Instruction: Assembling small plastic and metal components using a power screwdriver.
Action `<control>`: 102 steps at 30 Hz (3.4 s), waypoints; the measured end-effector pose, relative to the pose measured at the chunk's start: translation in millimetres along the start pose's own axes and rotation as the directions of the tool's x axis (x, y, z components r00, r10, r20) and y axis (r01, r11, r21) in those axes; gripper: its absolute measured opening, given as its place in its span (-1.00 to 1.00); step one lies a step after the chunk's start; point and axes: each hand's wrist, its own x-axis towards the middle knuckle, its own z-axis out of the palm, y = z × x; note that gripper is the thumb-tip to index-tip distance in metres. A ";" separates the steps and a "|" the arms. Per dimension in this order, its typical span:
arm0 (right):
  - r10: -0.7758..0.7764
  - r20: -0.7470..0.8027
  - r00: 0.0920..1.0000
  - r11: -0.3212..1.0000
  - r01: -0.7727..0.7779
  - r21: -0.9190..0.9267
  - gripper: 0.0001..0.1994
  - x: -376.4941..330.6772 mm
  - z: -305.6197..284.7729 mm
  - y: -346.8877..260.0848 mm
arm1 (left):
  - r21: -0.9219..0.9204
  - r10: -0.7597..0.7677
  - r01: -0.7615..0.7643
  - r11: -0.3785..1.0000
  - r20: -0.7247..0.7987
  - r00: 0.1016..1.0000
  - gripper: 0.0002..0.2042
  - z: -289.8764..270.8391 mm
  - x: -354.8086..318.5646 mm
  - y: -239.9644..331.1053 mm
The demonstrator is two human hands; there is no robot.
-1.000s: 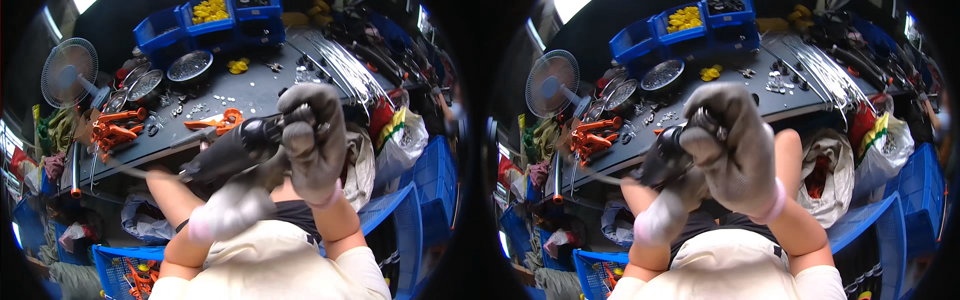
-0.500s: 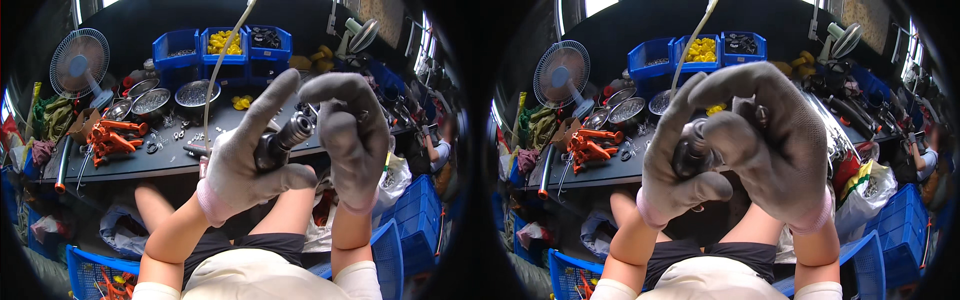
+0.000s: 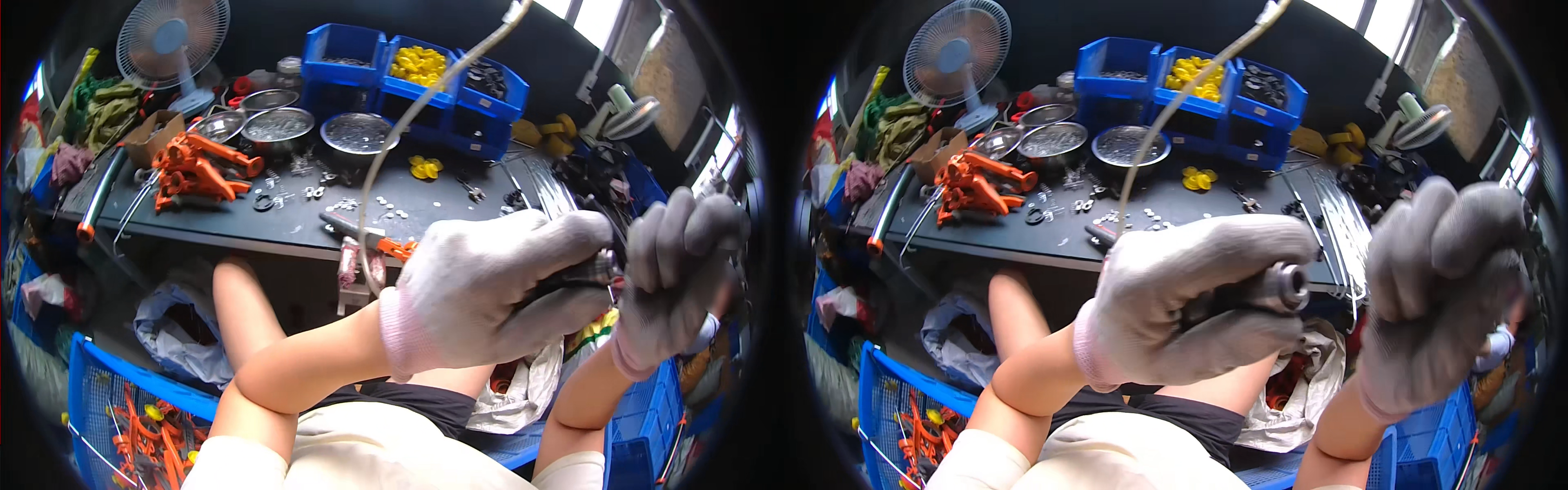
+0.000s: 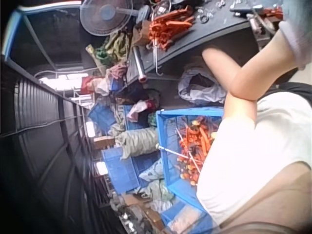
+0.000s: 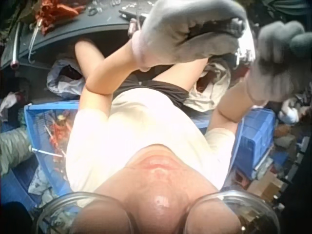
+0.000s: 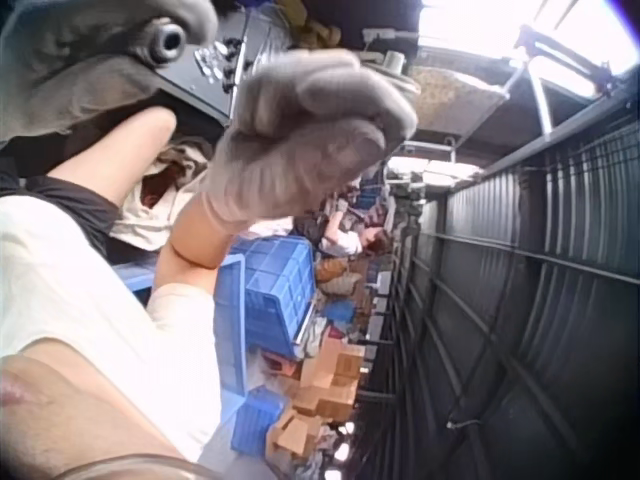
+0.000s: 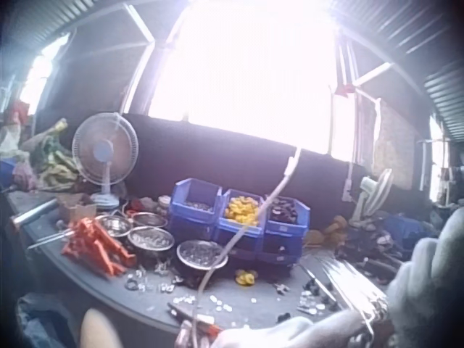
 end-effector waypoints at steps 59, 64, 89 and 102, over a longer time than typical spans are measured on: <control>0.250 -0.644 0.723 0.962 -0.111 0.248 -0.17 -121.8 -57.3 149.7 | 0.871 -0.667 0.111 0.479 0.278 0.691 -0.69 -137.3 -132.4 -166.7; 0.327 -0.569 0.754 0.896 -0.056 0.441 -0.21 -127.9 -65.2 154.2 | 0.941 -0.711 0.122 0.315 0.149 0.688 -0.70 -134.3 -124.2 -121.7; 0.506 -0.566 0.650 0.764 -0.034 0.644 -0.71 -64.3 -34.1 185.2 | 0.712 -0.759 0.601 0.364 -0.147 0.634 -0.91 -177.3 -88.1 -198.4; 0.446 -0.585 0.678 0.696 0.149 0.703 -0.70 -30.3 41.3 195.9 | -0.945 -0.989 0.327 0.028 0.022 0.147 -0.72 -73.0 -97.7 -76.5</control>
